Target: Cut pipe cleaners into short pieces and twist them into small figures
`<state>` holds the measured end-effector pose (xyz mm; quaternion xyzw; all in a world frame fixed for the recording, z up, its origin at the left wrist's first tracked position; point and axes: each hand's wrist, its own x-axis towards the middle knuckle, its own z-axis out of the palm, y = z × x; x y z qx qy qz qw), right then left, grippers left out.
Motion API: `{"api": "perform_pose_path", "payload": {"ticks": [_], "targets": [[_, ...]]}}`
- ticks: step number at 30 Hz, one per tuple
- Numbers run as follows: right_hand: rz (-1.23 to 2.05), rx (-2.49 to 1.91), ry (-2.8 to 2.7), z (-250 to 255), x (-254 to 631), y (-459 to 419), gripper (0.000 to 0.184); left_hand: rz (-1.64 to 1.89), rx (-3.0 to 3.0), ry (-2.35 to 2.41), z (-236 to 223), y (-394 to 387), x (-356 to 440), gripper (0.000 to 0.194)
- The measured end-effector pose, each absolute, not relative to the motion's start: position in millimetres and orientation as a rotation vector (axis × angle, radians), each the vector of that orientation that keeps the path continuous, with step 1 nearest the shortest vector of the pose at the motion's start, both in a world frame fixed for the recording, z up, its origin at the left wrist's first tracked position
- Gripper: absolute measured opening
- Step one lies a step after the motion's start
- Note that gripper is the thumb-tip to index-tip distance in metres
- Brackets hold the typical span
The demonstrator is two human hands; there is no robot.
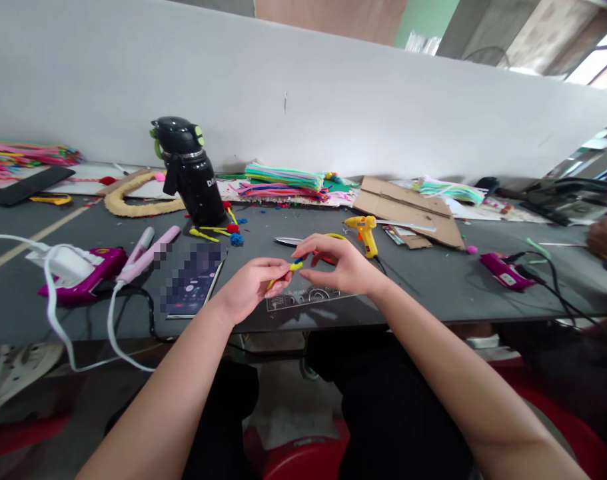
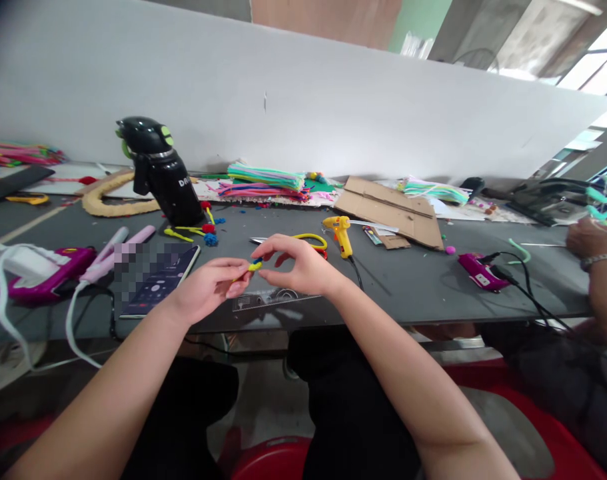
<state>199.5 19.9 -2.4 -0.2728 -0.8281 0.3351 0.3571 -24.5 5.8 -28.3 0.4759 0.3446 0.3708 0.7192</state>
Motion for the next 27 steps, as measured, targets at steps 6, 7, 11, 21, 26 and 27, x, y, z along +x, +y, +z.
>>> {"api": "perform_pose_path", "payload": {"ticks": [6,7,11,21,26,27], "targets": [[0.851,-0.675,-2.148,2.0,195.9,16.9,0.023,0.752,1.038,0.693,-26.2,5.0,-26.1,0.023],[0.848,-0.656,-2.150,2.8,195.5,16.6,0.021,0.743,1.039,0.685,-26.4,5.0,-26.5,0.023],[0.784,-0.576,-2.177,5.9,194.0,15.7,0.015,0.720,1.041,0.667,-28.8,4.8,-29.0,0.020],[0.793,-0.504,-2.226,4.7,194.3,16.3,0.013,0.695,1.019,0.643,-29.2,4.3,-32.1,0.015],[0.823,-0.576,-2.200,6.8,194.9,13.3,0.016,0.700,1.032,0.665,-27.5,3.5,-31.4,0.017],[0.830,-0.606,-2.186,7.2,195.3,12.7,0.019,0.705,1.034,0.675,-27.0,3.3,-31.2,0.018]]}}
